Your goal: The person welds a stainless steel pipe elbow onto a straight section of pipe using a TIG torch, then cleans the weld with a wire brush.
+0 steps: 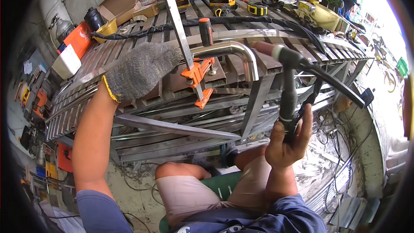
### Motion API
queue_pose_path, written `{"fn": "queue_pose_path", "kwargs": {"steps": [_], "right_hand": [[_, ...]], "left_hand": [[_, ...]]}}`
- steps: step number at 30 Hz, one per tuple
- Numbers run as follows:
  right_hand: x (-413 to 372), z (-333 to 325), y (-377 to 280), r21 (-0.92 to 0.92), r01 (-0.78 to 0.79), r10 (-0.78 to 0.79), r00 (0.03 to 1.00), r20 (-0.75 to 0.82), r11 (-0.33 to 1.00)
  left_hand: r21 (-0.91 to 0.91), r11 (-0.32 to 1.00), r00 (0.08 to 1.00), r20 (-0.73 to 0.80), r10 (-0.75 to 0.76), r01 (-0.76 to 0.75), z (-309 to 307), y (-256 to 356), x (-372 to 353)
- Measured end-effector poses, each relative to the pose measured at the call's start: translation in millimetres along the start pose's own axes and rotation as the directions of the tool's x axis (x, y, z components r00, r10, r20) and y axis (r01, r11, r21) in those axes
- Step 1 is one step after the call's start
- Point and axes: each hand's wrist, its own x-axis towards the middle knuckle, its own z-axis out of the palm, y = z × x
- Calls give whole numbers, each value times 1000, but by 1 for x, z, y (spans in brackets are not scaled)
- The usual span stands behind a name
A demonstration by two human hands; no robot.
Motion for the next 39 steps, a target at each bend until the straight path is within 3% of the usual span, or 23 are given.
{"fn": "queue_pose_path", "kwargs": {"steps": [2, 5, 8, 26, 32, 36, 39], "right_hand": [[-4, 0, -5, -26, 24, -24, 999, 27, 999], [2, 5, -12, -69, 142, -140, 990, 26, 987], [0, 8, -12, -53, 126, -125, 992, 24, 991], [6, 12, -19, -32, 114, -113, 993, 38, 993], [8, 9, -25, -63, 111, -104, 989, 104, 992], [9, 7, -28, -47, 103, -96, 985, 142, 994], [2, 7, -26, -65, 69, -60, 989, 137, 995]], "left_hand": [[195, 980, 998, -35, 55, -47, 1, 6, -1], [177, 984, 1000, -5, -2, 2, -4, 14, 4], [281, 958, 993, -81, 84, -58, -3, 16, 1], [309, 949, 995, -50, 90, -70, -3, 18, 3], [162, 986, 992, -116, 42, -22, -6, 20, 11], [30, 983, 981, 61, -182, 180, -19, 30, 18], [168, 985, 999, -35, -36, 41, -5, 23, 12]]}}
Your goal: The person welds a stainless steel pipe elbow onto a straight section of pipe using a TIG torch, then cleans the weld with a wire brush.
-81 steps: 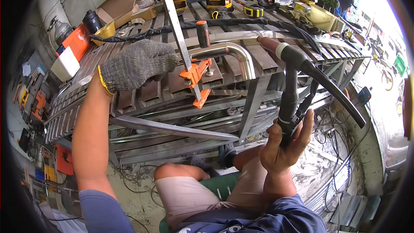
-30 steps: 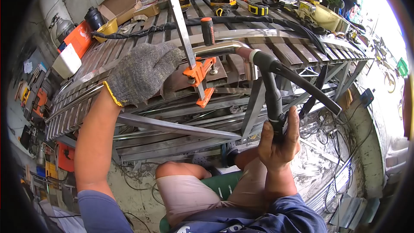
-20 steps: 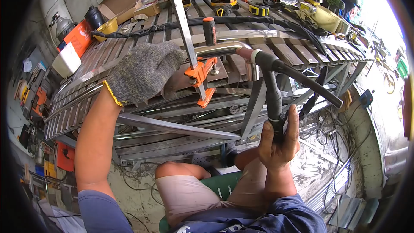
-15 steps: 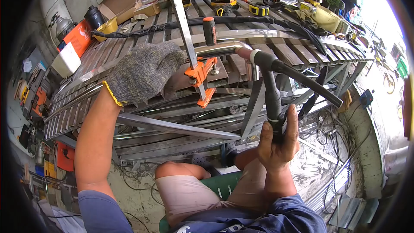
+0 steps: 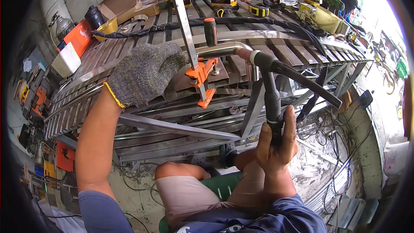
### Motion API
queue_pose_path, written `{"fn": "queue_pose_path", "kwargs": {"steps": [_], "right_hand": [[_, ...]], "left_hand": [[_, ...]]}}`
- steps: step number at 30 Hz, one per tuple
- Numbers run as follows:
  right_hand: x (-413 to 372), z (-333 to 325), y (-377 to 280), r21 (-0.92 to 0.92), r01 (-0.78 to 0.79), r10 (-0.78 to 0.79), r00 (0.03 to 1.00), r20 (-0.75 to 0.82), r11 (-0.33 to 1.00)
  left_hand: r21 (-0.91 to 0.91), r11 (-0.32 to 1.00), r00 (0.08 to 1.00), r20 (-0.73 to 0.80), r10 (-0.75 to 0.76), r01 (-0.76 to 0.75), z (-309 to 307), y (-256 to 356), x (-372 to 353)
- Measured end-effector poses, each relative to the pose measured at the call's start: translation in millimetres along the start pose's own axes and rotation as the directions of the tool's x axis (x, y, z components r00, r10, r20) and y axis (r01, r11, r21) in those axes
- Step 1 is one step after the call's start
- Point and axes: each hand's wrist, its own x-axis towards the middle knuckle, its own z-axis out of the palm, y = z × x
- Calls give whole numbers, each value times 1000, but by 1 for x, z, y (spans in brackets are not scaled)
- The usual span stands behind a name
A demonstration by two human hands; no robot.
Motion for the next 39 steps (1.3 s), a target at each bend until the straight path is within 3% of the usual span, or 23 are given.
{"fn": "queue_pose_path", "kwargs": {"steps": [1, 4, 7, 10, 11, 13, 14, 16, 19, 26, 32, 35, 39], "right_hand": [[-1, 1, -1, 18, -13, 13, 1000, -3, 1000], [2, 2, -1, 15, 11, -10, 1000, -15, 1000], [1, 1, -2, 16, -10, 9, 1000, 10, 1000], [3, -1, -2, -9, 4, -3, 999, 35, 1000], [4, -1, -3, -1, 2, -2, 1000, 27, 1000], [5, 4, -7, 80, -34, 38, 998, -41, 996], [5, 3, -8, 39, -28, 30, 999, -45, 999], [-2, 2, -4, 16, -31, 31, 1000, -2, 999], [0, 3, -4, 13, -9, 9, 1000, -14, 1000], [4, -1, -3, -21, 13, -12, 999, 37, 1000], [-3, 0, -6, 24, -60, 59, 998, 23, 998], [2, 2, -5, -13, -1, 1, 1000, 3, 1000], [6, 0, -4, -20, 33, -32, 999, 35, 999]], "left_hand": [[-44, 999, 999, -52, -14, 12, -1, 2, 2], [-163, 977, 991, 40, -129, 134, -4, 5, 3], [-98, 991, 996, -3, -89, 88, -6, 4, 5], [-206, 955, 973, 132, -189, 213, -10, 6, 4], [-234, 949, 976, 99, -194, 212, -13, 9, 5], [-349, 870, 937, 151, -315, 349, -17, 13, 13], [-283, 892, 934, 165, -317, 353, -17, 12, 11], [-265, 945, 976, -43, -212, 194, -15, 13, 15], [-345, 879, 943, 81, -322, 330, -16, 12, 15], [-249, 926, 959, 56, -279, 285, -12, 13, 13], [-241, 923, 953, 58, -296, 302, -7, 12, 10], [-297, 875, 924, 118, -364, 382, -14, 17, 14], [-208, 927, 949, 33, -313, 313, -6, 15, 8]]}}
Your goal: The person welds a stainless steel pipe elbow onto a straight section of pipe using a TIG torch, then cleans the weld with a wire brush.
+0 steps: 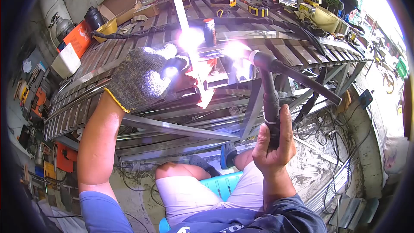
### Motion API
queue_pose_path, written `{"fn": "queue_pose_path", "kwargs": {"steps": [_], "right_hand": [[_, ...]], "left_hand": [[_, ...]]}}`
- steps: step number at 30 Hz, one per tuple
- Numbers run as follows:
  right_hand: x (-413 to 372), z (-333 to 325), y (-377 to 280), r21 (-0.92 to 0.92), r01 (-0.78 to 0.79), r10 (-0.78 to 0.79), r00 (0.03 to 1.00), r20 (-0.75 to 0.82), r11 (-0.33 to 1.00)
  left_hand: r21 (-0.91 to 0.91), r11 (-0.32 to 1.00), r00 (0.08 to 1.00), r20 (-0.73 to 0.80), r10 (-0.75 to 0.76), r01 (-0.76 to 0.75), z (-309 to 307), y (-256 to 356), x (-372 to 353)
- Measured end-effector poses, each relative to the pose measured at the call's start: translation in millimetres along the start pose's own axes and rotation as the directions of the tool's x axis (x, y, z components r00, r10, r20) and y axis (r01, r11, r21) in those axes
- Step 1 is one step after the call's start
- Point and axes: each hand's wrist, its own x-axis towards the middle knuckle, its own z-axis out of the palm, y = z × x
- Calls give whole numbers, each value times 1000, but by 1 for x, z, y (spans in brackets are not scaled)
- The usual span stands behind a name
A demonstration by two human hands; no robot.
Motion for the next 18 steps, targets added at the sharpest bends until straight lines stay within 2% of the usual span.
{"fn": "queue_pose_path", "kwargs": {"steps": [2, 3, 5, 8, 11, 13, 14, 15, 17, 18], "right_hand": [[-3, 1, -1, 19, -35, 35, 999, -11, 999], [-5, 2, -2, 15, -56, 57, 998, -17, 998], [-7, 3, -3, 14, -77, 77, 997, -25, 997], [-7, 4, -3, 28, -75, 76, 997, -30, 997], [-1, 2, -5, 57, -70, 72, 997, -32, 996], [1, 3, -5, 78, -67, 69, 997, -32, 995], [-1, 3, -6, 85, -82, 86, 996, -40, 993], [-3, 4, -6, 91, -98, 103, 994, -47, 991], [-6, 5, -8, 99, -144, 150, 986, -65, 985], [-7, 5, -7, 83, -130, 135, 989, -61, 988]], "left_hand": [[91, 996, 1000, 10, 20, -21, 3, -4, -2], [55, 997, 997, -58, 50, -47, 5, -4, -2], [-29, 999, 999, 26, -28, 28, -4, 4, 2], [-30, 999, 998, 55, -23, 24, -8, 7, 4], [-13, 1000, 1000, -26, -13, 13, 1, 1, 1], [74, 988, 990, 0, 139, -139, -6, 1, -1], [147, 978, 989, 8, 148, -148, -7, 2, -2], [164, 983, 995, -45, 90, -81, 3, -2, -4], [32, 999, 998, -53, -35, 37, 3, 2, -1], [8, 999, 999, -44, -32, 33, 2, 4, 0]]}}
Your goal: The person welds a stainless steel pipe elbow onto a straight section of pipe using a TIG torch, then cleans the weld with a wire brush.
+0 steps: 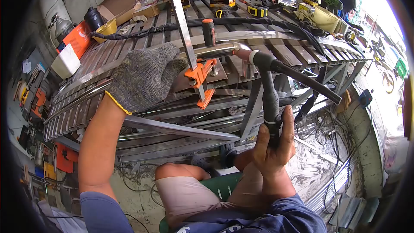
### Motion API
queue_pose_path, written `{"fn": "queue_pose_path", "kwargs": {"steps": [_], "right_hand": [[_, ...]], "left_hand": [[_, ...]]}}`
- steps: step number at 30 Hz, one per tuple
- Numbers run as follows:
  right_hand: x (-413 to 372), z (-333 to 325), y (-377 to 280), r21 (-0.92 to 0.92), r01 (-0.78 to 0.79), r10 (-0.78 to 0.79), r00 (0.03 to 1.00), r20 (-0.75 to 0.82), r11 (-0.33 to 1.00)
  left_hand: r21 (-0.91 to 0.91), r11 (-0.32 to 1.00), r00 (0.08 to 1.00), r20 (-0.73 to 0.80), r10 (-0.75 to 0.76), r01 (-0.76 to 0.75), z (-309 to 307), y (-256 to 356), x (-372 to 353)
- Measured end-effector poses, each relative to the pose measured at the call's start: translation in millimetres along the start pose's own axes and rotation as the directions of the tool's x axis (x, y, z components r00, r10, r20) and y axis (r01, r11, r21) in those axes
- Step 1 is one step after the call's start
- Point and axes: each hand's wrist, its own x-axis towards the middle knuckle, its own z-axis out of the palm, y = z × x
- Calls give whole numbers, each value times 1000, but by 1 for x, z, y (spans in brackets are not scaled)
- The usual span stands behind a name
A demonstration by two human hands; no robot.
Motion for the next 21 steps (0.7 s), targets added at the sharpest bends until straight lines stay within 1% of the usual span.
{"fn": "queue_pose_path", "kwargs": {"steps": [2, 5, 8, 9, 11, 12, 18, 21], "right_hand": [[1, -1, 2, -17, 25, -25, 1000, 11, 1000], [5, -2, 2, 1, 47, -47, 998, 28, 999], [5, -3, 2, 6, 36, -36, 998, 45, 999], [3, -3, 1, 9, 20, -20, 999, 45, 1000], [-3, -2, 1, 13, -20, 20, 999, 32, 1000], [-4, -2, 2, 10, -27, 26, 999, 29, 1000], [1, -1, 0, -1, 5, -5, 1000, 12, 1000], [5, -3, 0, 2, 30, -30, 999, 40, 1000]], "left_hand": [[-49, 999, 1000, 18, 7, -6, -5, 3, 2], [-52, 999, 999, 34, -13, 15, -4, 1, 2], [137, 960, 969, 15, 246, -246, -6, -4, -2], [167, 951, 964, -8, 267, -262, -6, -4, -2], [-12, 999, 999, -29, 31, -32, 1, 0, 1], [-1, 1000, 1000, -1, 11, -11, -2, 3, 1], [1, 1000, 1000, 12, -15, 15, -4, 7, 2], [50, 999, 999, -42, 18, -16, 3, 2, -2]]}}
